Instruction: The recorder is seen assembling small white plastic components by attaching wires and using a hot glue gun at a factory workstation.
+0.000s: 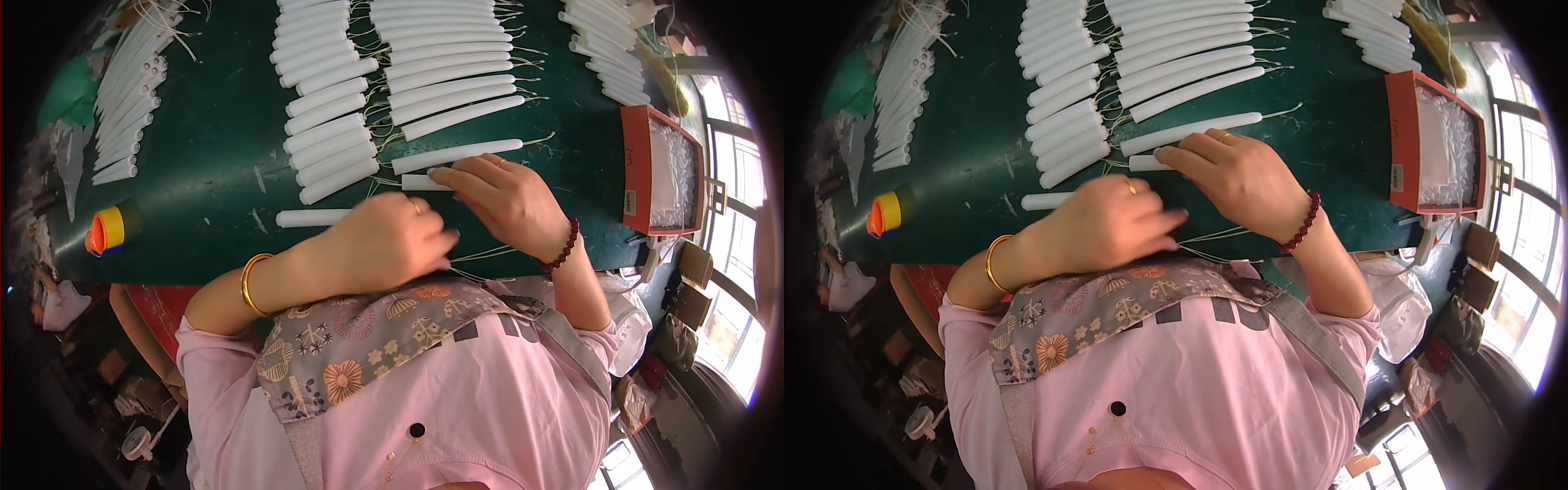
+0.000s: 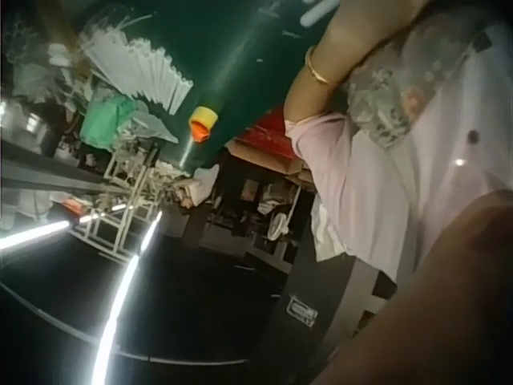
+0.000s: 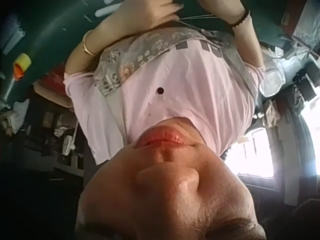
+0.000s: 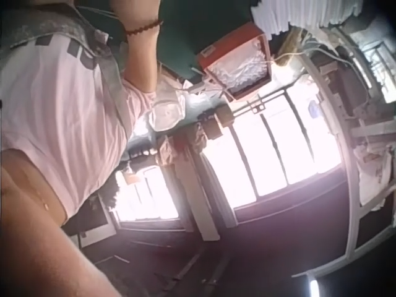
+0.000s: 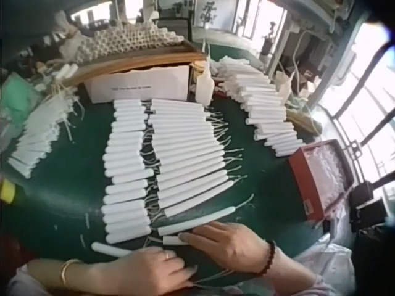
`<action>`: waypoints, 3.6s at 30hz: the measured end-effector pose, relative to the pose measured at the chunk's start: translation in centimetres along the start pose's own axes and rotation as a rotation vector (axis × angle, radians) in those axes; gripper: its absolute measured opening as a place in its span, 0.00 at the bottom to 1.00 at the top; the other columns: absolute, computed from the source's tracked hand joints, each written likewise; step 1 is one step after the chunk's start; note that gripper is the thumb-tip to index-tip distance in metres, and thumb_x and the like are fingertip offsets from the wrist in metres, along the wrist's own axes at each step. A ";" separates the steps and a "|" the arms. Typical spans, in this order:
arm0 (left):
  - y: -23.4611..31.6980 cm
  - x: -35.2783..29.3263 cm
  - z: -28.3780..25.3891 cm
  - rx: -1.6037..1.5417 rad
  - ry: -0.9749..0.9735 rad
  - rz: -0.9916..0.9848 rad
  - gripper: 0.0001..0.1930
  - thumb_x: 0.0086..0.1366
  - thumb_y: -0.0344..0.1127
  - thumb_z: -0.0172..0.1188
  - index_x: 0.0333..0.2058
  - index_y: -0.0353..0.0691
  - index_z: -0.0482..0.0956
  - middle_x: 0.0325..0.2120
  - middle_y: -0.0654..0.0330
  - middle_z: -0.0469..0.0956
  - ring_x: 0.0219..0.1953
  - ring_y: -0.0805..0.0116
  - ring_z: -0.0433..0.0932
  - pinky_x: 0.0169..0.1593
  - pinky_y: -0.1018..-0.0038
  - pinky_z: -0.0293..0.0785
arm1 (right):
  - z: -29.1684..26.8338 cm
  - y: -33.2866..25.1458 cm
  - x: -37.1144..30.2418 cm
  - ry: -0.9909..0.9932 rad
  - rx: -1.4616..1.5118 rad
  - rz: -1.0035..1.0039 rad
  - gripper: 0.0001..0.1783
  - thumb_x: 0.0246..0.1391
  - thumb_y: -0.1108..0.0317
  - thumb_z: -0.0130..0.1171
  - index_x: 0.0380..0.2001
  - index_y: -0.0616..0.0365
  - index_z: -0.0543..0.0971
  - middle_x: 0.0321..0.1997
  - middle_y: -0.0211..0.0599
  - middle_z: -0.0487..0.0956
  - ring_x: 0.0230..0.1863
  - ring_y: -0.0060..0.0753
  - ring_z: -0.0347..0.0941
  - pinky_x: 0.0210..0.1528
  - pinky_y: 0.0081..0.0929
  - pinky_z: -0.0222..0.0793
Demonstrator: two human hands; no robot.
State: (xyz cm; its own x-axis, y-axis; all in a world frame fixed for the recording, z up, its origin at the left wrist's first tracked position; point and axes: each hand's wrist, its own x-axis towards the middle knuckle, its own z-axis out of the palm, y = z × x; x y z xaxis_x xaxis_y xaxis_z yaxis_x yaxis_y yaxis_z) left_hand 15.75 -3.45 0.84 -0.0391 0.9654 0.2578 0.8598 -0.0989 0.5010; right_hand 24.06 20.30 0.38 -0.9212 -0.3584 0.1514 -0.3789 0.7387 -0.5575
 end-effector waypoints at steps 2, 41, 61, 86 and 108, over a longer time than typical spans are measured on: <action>-1.3 -1.2 -1.2 0.125 0.223 -0.170 0.10 0.59 0.40 0.73 0.34 0.44 0.83 0.28 0.64 0.73 0.34 0.62 0.77 0.37 0.64 0.70 | -0.2 0.1 -0.2 -0.010 -0.020 0.020 0.27 0.52 0.77 0.68 0.57 0.52 0.83 0.50 0.38 0.81 0.48 0.46 0.80 0.49 0.41 0.79; -1.2 -6.8 -2.7 0.301 0.273 -0.562 0.13 0.51 0.36 0.80 0.31 0.47 0.83 0.32 0.67 0.74 0.37 0.64 0.74 0.46 0.63 0.62 | 0.5 1.0 1.1 0.347 -0.404 0.164 0.10 0.53 0.66 0.74 0.38 0.49 0.84 0.40 0.27 0.81 0.44 0.38 0.78 0.55 0.40 0.66; 2.1 -8.6 -5.3 0.183 0.079 -0.620 0.15 0.48 0.36 0.81 0.31 0.45 0.83 0.28 0.65 0.75 0.33 0.61 0.73 0.44 0.65 0.63 | -1.2 -3.4 -1.6 -0.226 0.168 0.255 0.12 0.57 0.66 0.72 0.44 0.53 0.87 0.39 0.37 0.86 0.41 0.41 0.82 0.45 0.37 0.75; 1.4 -9.3 -1.4 0.298 0.200 -0.465 0.18 0.46 0.41 0.83 0.34 0.46 0.85 0.31 0.66 0.74 0.34 0.63 0.73 0.44 0.64 0.62 | 0.3 -5.2 -4.2 -0.156 -0.061 0.176 0.20 0.47 0.55 0.78 0.23 0.52 0.75 0.27 0.32 0.73 0.29 0.40 0.76 0.31 0.37 0.71; 1.0 -5.1 -1.4 0.299 0.282 -0.469 0.17 0.49 0.42 0.81 0.33 0.47 0.82 0.34 0.67 0.75 0.37 0.63 0.74 0.46 0.62 0.62 | -6.5 6.0 -2.6 -0.203 0.827 0.498 0.25 0.57 0.88 0.63 0.59 0.69 0.78 0.50 0.35 0.82 0.43 0.17 0.78 0.42 0.20 0.81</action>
State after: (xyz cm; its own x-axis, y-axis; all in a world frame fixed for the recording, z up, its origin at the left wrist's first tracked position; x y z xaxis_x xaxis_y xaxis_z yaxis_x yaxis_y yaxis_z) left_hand 16.09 -8.84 1.19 -0.5447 0.7851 0.2949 0.8224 0.4313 0.3710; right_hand 23.58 29.39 1.93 -0.8970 -0.2630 -0.3554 0.3002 0.2277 -0.9263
